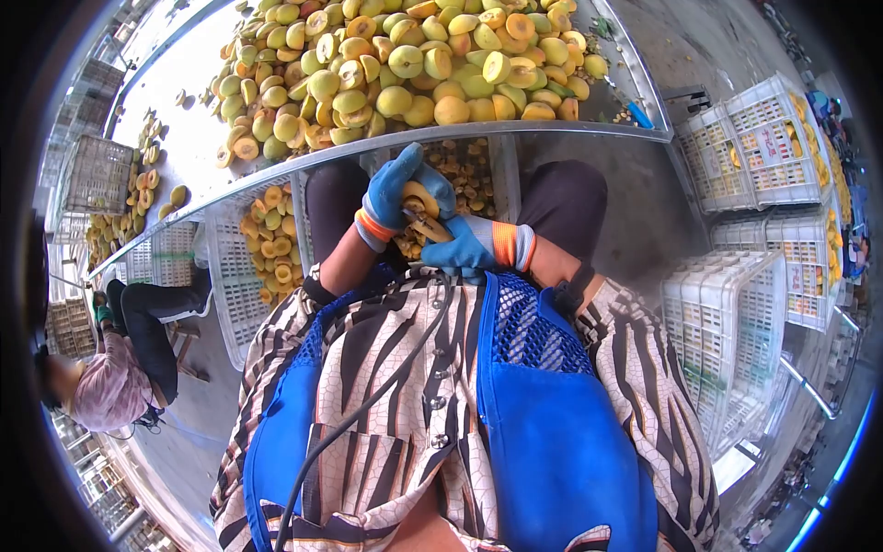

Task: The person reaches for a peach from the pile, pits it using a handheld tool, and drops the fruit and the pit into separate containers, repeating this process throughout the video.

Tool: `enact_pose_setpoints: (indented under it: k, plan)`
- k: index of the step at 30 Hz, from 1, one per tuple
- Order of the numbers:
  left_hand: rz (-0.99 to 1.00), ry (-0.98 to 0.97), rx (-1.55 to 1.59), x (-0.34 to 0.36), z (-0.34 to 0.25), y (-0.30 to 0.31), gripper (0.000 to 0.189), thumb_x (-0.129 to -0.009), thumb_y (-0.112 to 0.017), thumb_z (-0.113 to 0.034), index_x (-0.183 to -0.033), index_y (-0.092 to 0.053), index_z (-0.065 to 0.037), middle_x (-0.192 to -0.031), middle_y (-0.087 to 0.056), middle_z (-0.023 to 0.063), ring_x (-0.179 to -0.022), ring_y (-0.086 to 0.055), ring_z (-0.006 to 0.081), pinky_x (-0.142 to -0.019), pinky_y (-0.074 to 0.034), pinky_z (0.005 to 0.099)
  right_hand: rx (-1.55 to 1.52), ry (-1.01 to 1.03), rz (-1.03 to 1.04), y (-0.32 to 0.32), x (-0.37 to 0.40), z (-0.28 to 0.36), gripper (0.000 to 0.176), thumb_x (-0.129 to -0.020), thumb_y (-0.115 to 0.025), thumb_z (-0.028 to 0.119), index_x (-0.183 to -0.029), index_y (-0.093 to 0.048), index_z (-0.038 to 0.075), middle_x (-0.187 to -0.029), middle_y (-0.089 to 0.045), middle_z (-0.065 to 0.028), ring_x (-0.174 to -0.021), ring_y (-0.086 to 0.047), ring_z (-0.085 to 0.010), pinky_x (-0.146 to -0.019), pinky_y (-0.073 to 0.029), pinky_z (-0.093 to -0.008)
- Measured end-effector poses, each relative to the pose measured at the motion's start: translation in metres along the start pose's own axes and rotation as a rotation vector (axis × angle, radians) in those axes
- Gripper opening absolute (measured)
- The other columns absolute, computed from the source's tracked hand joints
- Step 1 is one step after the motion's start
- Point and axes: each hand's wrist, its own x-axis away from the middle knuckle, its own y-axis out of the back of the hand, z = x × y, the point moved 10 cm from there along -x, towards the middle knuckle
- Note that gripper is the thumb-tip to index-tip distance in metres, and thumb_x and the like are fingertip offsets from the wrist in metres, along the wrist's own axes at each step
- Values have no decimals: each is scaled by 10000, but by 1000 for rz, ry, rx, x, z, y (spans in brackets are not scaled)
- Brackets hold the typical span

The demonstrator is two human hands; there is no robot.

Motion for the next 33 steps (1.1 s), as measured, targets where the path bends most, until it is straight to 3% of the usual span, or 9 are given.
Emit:
enact_pose_setpoints:
  k: [2,4,11,15,19,21,23,31,33]
  plan:
    - [-68,-98,-178,-4,-14,-4,567,-980,-372,-412,-770,-657,31,-712,-658,173,-641,-641,269,-657,-532,345,-15,12,3,6,-1,-2,203,-842,-629,236,-774,-518,81,-508,-434,13,-334,-356,-59,-299,-293,-230]
    - [42,156,623,-10,28,-13,576,-974,-359,-440,-781,-644,22,-731,-646,203,-641,-633,323,-645,-535,389,-343,-46,281,-14,6,-3,108,-878,-581,151,-817,-525,81,-497,-424,19,-310,-330,-45,-271,-257,-217]
    - [28,164,673,-14,26,4,582,-978,-339,-441,-813,-623,39,-761,-644,205,-672,-636,326,-667,-539,411,-448,-118,412,-20,16,-7,80,-894,-555,120,-837,-542,66,-490,-420,17,-301,-309,-37,-248,-255,-203]
    - [-302,-79,174,4,-17,74,512,-999,-360,-354,-862,-625,62,-819,-660,166,-761,-654,260,-705,-544,362,-431,-45,199,18,2,4,92,-889,-581,150,-857,-561,66,-496,-412,20,-348,-351,-43,-301,-268,-212]
    - [-617,-183,-423,63,-86,138,367,-967,-460,-259,-921,-648,52,-864,-675,149,-827,-652,228,-768,-521,317,1221,104,-432,95,-48,-30,349,-816,-628,339,-966,-608,25,-748,-657,-178,-659,-641,-346,-605,-495,-431]
    - [-824,-167,-685,90,-114,173,211,-896,-584,-124,-1043,-655,10,-909,-671,168,-851,-650,238,-767,-516,317,784,49,-409,91,-47,-25,367,-813,-615,369,-990,-616,48,-826,-648,-232,-775,-624,-421,-687,-491,-481]
    - [-914,-414,-1287,96,-152,177,233,-860,-618,-145,-1034,-651,7,-1047,-635,164,-960,-611,278,-870,-471,355,995,221,-605,95,-47,-21,372,-828,-594,389,-1031,-606,78,-837,-642,-245,-783,-623,-423,-687,-491,-487]
    - [-845,-332,-1329,-31,-121,203,436,-830,-665,-276,-1166,-584,-11,-1155,-578,202,-1057,-559,349,-911,-453,408,915,173,-455,84,-74,-42,461,-834,-577,454,-1058,-585,52,-889,-638,-255,-817,-606,-443,-712,-470,-489]
    - [-828,-17,-1330,-59,-92,221,556,-796,-658,-443,-1215,-563,-90,-1145,-564,201,-1078,-533,374,-906,-444,443,854,167,-509,91,-75,-48,406,-835,-585,408,-1024,-596,48,-904,-648,-238,-857,-616,-427,-727,-477,-486]
